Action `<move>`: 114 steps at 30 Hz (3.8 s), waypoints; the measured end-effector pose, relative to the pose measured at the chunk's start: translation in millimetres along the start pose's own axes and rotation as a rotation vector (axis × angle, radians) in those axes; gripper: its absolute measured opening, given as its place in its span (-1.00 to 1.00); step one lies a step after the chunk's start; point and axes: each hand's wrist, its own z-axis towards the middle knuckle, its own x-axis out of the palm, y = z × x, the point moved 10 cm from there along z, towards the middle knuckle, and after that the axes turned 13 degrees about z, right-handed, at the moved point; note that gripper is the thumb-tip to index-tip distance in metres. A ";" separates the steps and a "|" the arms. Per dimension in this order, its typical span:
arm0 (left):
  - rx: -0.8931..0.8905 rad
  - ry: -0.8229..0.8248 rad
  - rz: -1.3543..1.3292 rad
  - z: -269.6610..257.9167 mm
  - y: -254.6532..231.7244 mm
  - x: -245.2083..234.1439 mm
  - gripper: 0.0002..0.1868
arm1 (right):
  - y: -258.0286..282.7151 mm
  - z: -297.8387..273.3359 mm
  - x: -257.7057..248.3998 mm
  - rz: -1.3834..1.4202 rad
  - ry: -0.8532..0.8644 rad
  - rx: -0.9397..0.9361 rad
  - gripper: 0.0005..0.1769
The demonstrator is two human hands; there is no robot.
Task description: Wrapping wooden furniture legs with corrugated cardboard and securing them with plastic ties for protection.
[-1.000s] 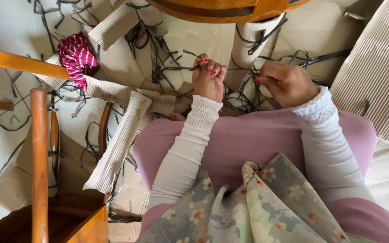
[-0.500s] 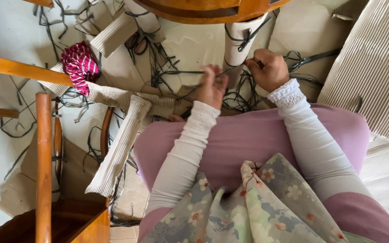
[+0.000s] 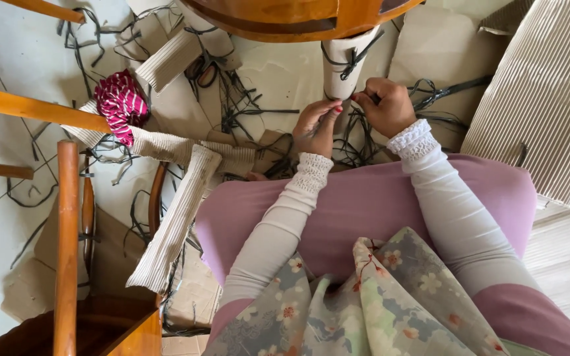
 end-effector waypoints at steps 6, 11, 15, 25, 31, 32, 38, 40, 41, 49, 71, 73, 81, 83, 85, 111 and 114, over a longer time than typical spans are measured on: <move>0.687 0.116 0.343 7.6 -19.0 15.2 -0.87 | 14.8 0.8 -5.7 -0.044 0.072 0.018 -0.50; 0.647 0.089 0.401 10.0 -16.1 16.8 -0.91 | 87.0 -8.7 -12.6 0.001 0.317 0.012 -0.68; 0.644 0.082 0.402 11.9 -20.3 17.5 -0.87 | 127.3 -17.6 8.0 0.105 0.540 -0.147 -0.76; 0.880 0.136 0.450 3.7 -20.3 24.7 -0.84 | 159.3 0.7 9.0 0.390 0.260 -0.280 -0.90; 0.878 0.115 0.443 3.3 -34.9 20.8 -0.92 | 112.7 -6.3 -26.9 0.171 -0.022 -0.340 -0.69; 0.883 0.132 0.461 2.7 -32.5 21.6 -0.91 | 112.4 -7.8 -19.0 0.130 0.004 -0.336 -0.74; 0.878 0.162 0.514 0.2 -22.9 24.1 -0.93 | 92.4 -12.7 -2.2 -0.026 0.020 -0.338 -0.92; 0.866 0.167 0.514 -0.2 -16.4 26.4 -0.90 | 77.9 -12.9 -5.5 -0.015 0.005 -0.304 -0.92; 0.849 0.172 0.507 -0.1 -13.1 27.2 -0.89 | 72.8 -13.0 -6.3 -0.030 0.017 -0.287 -0.94; 0.797 0.210 0.506 2.0 -17.6 26.1 -0.87 | 82.7 -9.8 -7.8 -0.071 0.042 -0.269 -0.94; 0.632 0.211 0.454 7.7 -35.3 10.8 -0.46 | 33.8 -18.9 6.8 0.388 -0.162 0.078 -0.94; 0.671 0.155 0.475 7.0 -41.5 9.0 -0.48 | 27.5 -20.3 9.1 0.454 -0.187 0.124 -0.94; 0.750 0.017 0.523 -2.1 -28.7 7.6 -0.54 | 86.2 -22.8 4.3 0.073 -0.222 -0.345 -0.86; 0.759 0.021 0.514 -1.5 -29.0 6.4 -0.53 | 85.0 -27.7 7.9 0.009 -0.209 -0.379 -0.85; 0.765 0.028 0.505 -2.4 -33.0 4.7 -0.51 | 86.4 -31.4 9.1 -0.056 -0.196 -0.409 -0.84; -0.550 0.334 -0.353 -15.1 78.9 24.7 -0.26 | 47.9 -18.4 14.9 0.414 -0.056 -0.047 -0.90; -0.547 0.268 -0.394 -17.6 94.0 28.6 -0.32 | 38.9 -21.4 14.7 0.419 -0.045 -0.004 -0.90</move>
